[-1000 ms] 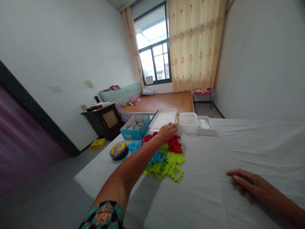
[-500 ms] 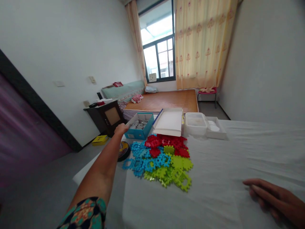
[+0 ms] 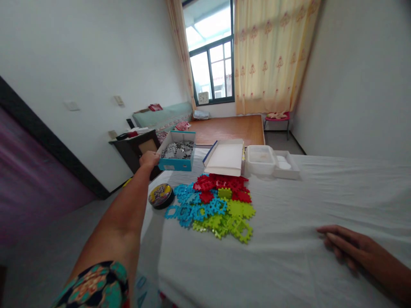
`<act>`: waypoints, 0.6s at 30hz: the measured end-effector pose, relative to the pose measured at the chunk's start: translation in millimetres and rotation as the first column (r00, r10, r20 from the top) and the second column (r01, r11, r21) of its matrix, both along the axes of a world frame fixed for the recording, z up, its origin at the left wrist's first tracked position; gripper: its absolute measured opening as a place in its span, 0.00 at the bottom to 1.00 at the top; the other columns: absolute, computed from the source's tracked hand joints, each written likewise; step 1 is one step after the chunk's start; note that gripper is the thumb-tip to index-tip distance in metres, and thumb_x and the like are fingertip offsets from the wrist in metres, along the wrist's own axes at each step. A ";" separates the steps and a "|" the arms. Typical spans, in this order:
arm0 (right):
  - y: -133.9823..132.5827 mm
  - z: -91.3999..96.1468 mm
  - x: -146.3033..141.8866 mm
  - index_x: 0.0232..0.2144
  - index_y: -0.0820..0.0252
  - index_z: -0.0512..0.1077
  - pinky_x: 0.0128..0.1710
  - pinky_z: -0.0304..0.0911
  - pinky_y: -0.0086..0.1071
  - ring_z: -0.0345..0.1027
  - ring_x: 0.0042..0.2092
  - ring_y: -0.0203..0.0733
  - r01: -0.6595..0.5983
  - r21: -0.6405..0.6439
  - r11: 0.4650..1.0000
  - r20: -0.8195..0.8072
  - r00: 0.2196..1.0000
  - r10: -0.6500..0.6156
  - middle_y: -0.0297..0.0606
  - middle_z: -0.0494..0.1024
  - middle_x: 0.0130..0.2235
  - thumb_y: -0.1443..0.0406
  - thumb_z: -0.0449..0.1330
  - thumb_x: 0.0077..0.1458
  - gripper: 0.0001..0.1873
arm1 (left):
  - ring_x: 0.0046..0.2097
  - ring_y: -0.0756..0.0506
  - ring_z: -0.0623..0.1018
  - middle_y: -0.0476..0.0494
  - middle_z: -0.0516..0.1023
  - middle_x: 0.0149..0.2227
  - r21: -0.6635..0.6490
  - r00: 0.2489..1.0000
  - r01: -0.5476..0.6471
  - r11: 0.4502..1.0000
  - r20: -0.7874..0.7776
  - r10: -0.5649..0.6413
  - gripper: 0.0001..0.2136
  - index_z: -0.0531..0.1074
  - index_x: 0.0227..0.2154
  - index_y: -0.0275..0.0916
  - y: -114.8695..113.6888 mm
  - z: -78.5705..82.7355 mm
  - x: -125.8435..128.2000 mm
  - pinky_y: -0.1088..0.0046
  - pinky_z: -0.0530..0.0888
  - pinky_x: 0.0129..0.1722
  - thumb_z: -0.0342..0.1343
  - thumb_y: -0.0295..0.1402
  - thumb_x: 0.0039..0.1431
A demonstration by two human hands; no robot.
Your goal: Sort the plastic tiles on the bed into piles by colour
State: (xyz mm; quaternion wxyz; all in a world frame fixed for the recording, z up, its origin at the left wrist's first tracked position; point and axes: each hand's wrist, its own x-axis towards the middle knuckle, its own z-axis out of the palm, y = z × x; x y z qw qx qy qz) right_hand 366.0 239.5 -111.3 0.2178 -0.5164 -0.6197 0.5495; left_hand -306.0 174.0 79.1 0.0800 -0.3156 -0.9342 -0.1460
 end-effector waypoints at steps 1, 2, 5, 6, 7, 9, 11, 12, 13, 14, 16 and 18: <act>-1.7 3.9 -1.7 0.40 0.52 0.74 0.20 0.64 0.33 0.67 0.26 0.43 -0.011 0.011 1.000 -0.004 1.000 0.011 0.40 0.73 0.28 0.41 0.60 0.43 0.28 | 0.45 0.37 0.77 0.34 0.80 0.39 0.018 0.999 -0.010 1.000 -0.047 0.011 0.19 0.78 0.40 0.36 -8.5 7.5 2.8 0.68 0.69 0.38 0.46 0.42 0.59; -3.3 7.4 -3.1 0.40 0.53 0.74 0.20 0.63 0.32 0.67 0.27 0.43 -0.022 0.024 0.999 -0.007 1.000 0.022 0.40 0.73 0.28 0.42 0.60 0.43 0.28 | 0.46 0.36 0.76 0.35 0.80 0.41 0.040 0.994 -0.010 0.999 -0.105 0.015 0.20 0.78 0.41 0.37 -17.3 14.2 7.0 0.68 0.69 0.39 0.45 0.42 0.60; -8.9 15.8 -6.0 0.40 0.54 0.75 0.19 0.61 0.31 0.66 0.27 0.42 -0.042 0.075 0.996 -0.033 0.998 0.045 0.40 0.73 0.28 0.44 0.60 0.47 0.25 | 0.45 0.38 0.76 0.37 0.79 0.44 0.110 0.962 0.054 0.992 -0.272 -0.023 0.21 0.78 0.41 0.38 -41.7 27.5 28.6 0.69 0.67 0.38 0.42 0.43 0.62; -11.6 18.4 -7.6 0.41 0.54 0.75 0.20 0.61 0.31 0.66 0.27 0.42 -0.041 0.099 0.994 -0.047 0.998 0.046 0.41 0.74 0.29 0.46 0.59 0.49 0.24 | 0.44 0.39 0.76 0.38 0.79 0.44 0.127 0.950 0.090 0.988 -0.309 -0.047 0.22 0.78 0.40 0.38 -48.2 29.7 38.7 0.70 0.66 0.37 0.42 0.43 0.62; -14.9 21.5 -10.0 0.41 0.54 0.75 0.20 0.61 0.31 0.67 0.28 0.42 -0.030 0.126 0.992 -0.059 0.998 0.038 0.42 0.74 0.30 0.47 0.59 0.50 0.22 | 0.43 0.40 0.76 0.38 0.79 0.43 0.142 0.940 0.124 0.982 -0.333 -0.070 0.22 0.78 0.39 0.38 -53.7 31.1 50.2 0.70 0.66 0.37 0.42 0.43 0.62; -24.1 29.9 -19.1 0.39 0.55 0.76 0.23 0.64 0.32 0.70 0.30 0.43 0.003 0.178 0.984 -0.080 0.997 0.011 0.44 0.77 0.33 0.48 0.60 0.50 0.22 | 0.42 0.42 0.75 0.40 0.78 0.42 0.170 0.922 0.197 0.966 -0.367 -0.124 0.21 0.78 0.36 0.38 -61.5 31.9 76.2 0.72 0.64 0.35 0.42 0.44 0.63; -35.9 42.5 -34.3 0.39 0.56 0.77 0.29 0.69 0.34 0.73 0.35 0.46 0.001 0.216 0.976 -0.103 0.994 0.022 0.46 0.79 0.37 0.47 0.62 0.47 0.23 | 0.40 0.44 0.74 0.42 0.78 0.40 0.190 0.903 0.287 0.939 -0.379 -0.200 0.21 0.77 0.33 0.39 -65.6 31.0 104.8 0.73 0.63 0.34 0.42 0.44 0.63; -41.9 50.4 -43.9 0.40 0.57 0.77 0.34 0.71 0.37 0.73 0.39 0.49 -0.025 0.231 0.973 -0.120 0.991 0.054 0.46 0.79 0.40 0.47 0.62 0.46 0.25 | 0.40 0.45 0.74 0.44 0.78 0.39 0.196 0.893 0.340 0.920 -0.375 -0.251 0.20 0.77 0.32 0.39 -66.3 30.0 119.8 0.74 0.62 0.33 0.42 0.44 0.63; -47.2 59.1 -54.4 0.41 0.57 0.76 0.38 0.72 0.40 0.73 0.43 0.51 -0.058 0.247 0.967 -0.140 0.986 0.095 0.47 0.79 0.43 0.47 0.63 0.46 0.26 | 0.38 0.46 0.74 0.45 0.77 0.37 0.196 0.881 0.391 0.899 -0.361 -0.304 0.20 0.76 0.30 0.39 -66.1 28.3 135.2 0.74 0.61 0.33 0.42 0.44 0.64; -51.4 68.3 -65.2 0.44 0.57 0.76 0.42 0.71 0.42 0.72 0.47 0.52 -0.085 0.263 0.961 -0.165 0.977 0.131 0.47 0.78 0.47 0.47 0.62 0.48 0.27 | 0.37 0.47 0.73 0.45 0.76 0.36 0.199 0.872 0.432 0.880 -0.340 -0.351 0.20 0.75 0.28 0.39 -65.1 25.9 150.9 0.74 0.61 0.32 0.43 0.43 0.64; -54.7 86.6 -86.1 0.49 0.56 0.72 0.49 0.69 0.45 0.68 0.53 0.53 -0.081 0.271 0.959 -0.240 0.959 0.149 0.48 0.73 0.54 0.47 0.61 0.50 0.29 | 0.34 0.48 0.72 0.46 0.75 0.33 0.217 0.857 0.495 0.842 -0.285 -0.430 0.20 0.74 0.26 0.38 -60.7 18.0 182.6 0.74 0.60 0.32 0.42 0.42 0.64; -51.2 101.5 -103.9 0.55 0.54 0.66 0.50 0.68 0.45 0.66 0.56 0.52 -0.012 0.228 0.974 -0.352 0.931 0.094 0.47 0.67 0.60 0.46 0.60 0.51 0.32 | 0.32 0.49 0.71 0.47 0.74 0.30 0.242 0.824 0.561 0.792 -0.253 -0.507 0.20 0.72 0.24 0.38 -53.7 5.0 213.6 0.74 0.60 0.31 0.42 0.41 0.64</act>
